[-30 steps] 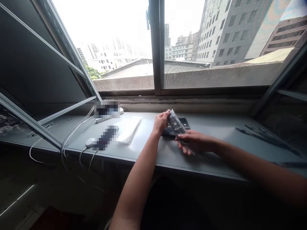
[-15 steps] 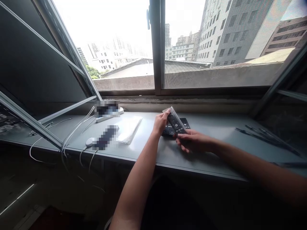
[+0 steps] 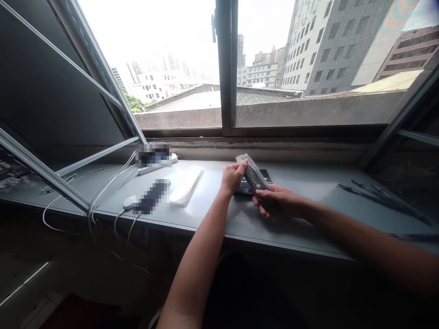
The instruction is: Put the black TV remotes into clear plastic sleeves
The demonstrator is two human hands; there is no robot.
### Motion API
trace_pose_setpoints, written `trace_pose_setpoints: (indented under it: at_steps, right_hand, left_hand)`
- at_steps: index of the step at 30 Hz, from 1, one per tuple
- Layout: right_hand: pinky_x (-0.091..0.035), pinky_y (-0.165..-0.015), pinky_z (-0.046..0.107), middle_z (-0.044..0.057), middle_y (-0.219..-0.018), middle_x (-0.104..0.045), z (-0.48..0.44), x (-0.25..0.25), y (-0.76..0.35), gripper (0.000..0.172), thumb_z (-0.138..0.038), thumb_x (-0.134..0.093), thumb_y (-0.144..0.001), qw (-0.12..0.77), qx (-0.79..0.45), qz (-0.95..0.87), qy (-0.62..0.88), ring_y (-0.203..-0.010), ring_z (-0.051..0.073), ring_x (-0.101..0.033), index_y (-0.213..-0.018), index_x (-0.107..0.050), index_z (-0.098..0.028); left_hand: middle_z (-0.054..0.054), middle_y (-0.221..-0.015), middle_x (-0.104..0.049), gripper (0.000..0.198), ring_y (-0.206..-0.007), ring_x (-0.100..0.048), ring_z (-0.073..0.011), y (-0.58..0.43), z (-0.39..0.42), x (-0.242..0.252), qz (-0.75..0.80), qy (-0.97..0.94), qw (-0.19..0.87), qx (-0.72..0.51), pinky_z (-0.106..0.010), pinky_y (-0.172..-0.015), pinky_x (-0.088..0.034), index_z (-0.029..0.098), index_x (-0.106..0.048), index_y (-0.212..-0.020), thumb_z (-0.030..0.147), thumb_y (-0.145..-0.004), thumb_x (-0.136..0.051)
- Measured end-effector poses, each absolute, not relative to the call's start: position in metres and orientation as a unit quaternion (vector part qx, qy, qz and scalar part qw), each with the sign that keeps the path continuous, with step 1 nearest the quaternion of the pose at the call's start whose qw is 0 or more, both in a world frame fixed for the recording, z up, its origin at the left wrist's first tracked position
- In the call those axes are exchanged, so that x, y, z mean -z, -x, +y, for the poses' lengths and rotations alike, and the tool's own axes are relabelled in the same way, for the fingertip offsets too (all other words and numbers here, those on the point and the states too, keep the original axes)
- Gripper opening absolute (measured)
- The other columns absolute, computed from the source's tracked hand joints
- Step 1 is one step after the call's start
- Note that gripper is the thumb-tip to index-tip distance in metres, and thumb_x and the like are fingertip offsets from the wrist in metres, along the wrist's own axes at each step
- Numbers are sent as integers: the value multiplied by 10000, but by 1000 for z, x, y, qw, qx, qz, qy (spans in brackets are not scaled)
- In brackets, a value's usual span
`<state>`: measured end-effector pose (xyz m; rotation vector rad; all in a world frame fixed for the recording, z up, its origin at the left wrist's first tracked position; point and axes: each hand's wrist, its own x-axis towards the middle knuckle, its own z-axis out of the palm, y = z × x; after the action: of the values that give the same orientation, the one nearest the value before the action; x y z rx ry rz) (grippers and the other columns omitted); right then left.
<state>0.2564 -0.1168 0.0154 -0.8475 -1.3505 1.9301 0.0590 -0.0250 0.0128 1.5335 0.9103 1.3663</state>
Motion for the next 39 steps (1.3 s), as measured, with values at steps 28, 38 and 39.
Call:
trace_pose_setpoints:
  at_steps: [28,38,39]
  right_hand:
    - [-532,-501,231,43,-671,-719,-117,-22,-254,491,-564,-959,-822,300,-693,-536,378,-532,140,-651,-916,-716,-149]
    - [-535,-509,230,43,-706,-729,-118,-19,-256,491,-594,-924,-850,303,-689,-536,381,-531,127,-641,-915,-729,-148]
    - [-526,-500,224,39,-686,-718,-118,-18,-256,492,-600,-912,-861,301,-688,-539,381,-524,124,-631,-913,-732,-145]
  left_hand:
    - [24,-534,-325,746,-540,-317,-105,-62,-32,-9,388,-690,338,-509,-289,-537,-232,206,-420,-520,790,-965,-555]
    - [21,-519,-379,713,-536,-393,-117,-60,-33,-12,379,-681,394,-488,-273,-510,-271,205,-477,-529,783,-904,-662]
    - [17,-516,-399,701,-546,-423,-123,-59,-33,-13,384,-672,393,-497,-270,-512,-285,201,-505,-533,773,-904,-667]
